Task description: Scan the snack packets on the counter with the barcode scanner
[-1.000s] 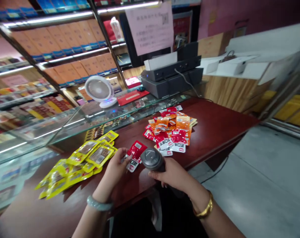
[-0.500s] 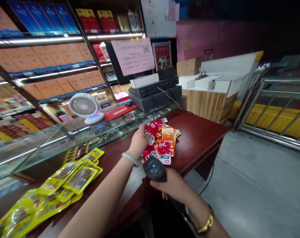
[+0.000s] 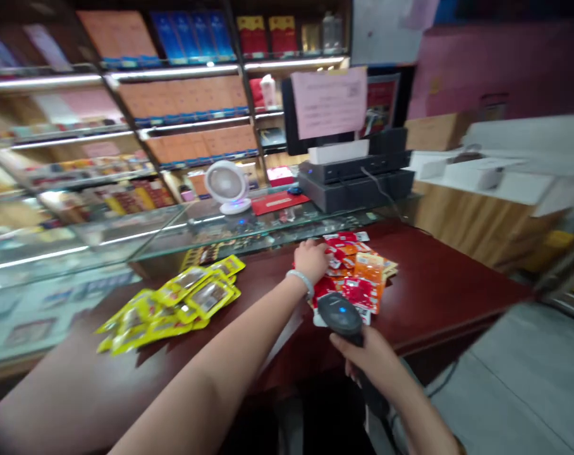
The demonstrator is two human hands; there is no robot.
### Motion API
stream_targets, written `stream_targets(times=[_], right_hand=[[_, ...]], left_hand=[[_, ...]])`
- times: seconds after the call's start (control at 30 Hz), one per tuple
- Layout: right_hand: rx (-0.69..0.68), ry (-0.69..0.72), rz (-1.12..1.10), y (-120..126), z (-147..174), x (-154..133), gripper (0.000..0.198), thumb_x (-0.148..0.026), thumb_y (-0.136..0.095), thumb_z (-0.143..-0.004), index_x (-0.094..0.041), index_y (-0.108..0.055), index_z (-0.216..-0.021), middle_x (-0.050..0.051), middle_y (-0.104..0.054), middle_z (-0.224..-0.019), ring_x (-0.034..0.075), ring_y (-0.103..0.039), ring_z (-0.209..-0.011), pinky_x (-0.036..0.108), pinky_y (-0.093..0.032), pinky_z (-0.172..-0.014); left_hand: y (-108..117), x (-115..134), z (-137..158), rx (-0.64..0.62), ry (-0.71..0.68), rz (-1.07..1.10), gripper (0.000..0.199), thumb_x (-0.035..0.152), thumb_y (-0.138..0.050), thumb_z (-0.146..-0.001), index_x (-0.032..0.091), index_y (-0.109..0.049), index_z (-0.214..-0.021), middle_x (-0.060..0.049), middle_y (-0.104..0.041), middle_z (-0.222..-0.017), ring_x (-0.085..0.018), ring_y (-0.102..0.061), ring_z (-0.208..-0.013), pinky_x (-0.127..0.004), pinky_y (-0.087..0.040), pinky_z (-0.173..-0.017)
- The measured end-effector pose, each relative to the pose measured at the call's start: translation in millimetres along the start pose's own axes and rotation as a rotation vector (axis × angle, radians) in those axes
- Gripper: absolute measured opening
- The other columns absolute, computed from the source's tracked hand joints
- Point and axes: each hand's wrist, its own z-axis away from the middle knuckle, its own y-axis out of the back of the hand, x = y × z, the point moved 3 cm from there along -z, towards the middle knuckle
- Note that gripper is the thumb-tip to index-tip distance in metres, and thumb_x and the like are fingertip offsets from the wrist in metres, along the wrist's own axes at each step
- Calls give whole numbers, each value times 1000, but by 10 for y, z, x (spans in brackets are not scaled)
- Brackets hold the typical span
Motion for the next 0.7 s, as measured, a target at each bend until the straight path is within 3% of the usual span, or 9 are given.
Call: stream_targets(times=[0.13, 0.23, 0.33, 0.47, 0.53, 0.6, 0.7], right_hand=[[-52, 20, 65, -44, -99, -154, 48, -66, -64, -74, -19, -53, -74, -1, -57, -45, 14, -51, -41, 25, -39, -44], [-114, 56, 94, -137, -162, -300, 49, -67, -64, -74, -19, -54, -73, -1, -56, -45, 14, -52, -42, 26, -40, -45], [-162, 70, 161, -271, -243, -425, 50, -68, -63, -75, -19, -53, -69, 1, -58, -46, 16, -54, -43, 27, -42, -46], [-253, 64, 216, -548, -375, -619, 49, -67, -63, -76, -19, -52, -69, 3, -61, -48, 17, -57, -45, 27, -44, -48], [-314, 77, 211, -719, -445, -746, 48, -65, -64, -76, -19, -52, -70, 2, -60, -48, 16, -57, -43, 26, -44, -47], [-373, 97, 208, -889, -524, -876, 47, -63, -66, -76, -18, -52, -72, 1, -60, -48, 14, -56, -42, 25, -44, -45], [-431, 113, 180, -1101, -657, -1050, 46, -61, -68, -75, -18, -52, -76, -1, -58, -49, 13, -56, -42, 23, -43, -43]], left_hand=[[193, -297, 191, 91, 13, 61, 35, 48, -52, -88, 30, -64, -115, -7, -57, -120, -25, -50, -110, -40, -41, -93], [457, -694, 496, 114, 26, 36, 34, 47, -55, -87, 31, -63, -115, -5, -57, -123, -24, -49, -113, -39, -38, -97], [769, -1267, 837, 121, 130, -58, 41, 49, -57, -86, 27, -60, -120, -7, -56, -127, -25, -47, -119, -39, -34, -103], [1169, -2173, 1225, 109, 414, -284, 46, 49, -56, -86, 21, -58, -121, -14, -55, -132, -30, -44, -125, -43, -31, -104], [1314, -2585, 1371, 69, 542, -373, 49, 51, -53, -86, 16, -57, -120, -18, -57, -129, -33, -44, -125, -45, -32, -103], [1382, -2915, 1473, -52, 624, -400, 50, 52, -49, -87, 12, -58, -116, -22, -60, -124, -35, -50, -121, -46, -35, -100], [1391, -3197, 1563, -205, 669, -342, 48, 53, -51, -84, 12, -61, -107, -22, -66, -115, -35, -59, -111, -43, -39, -95]])
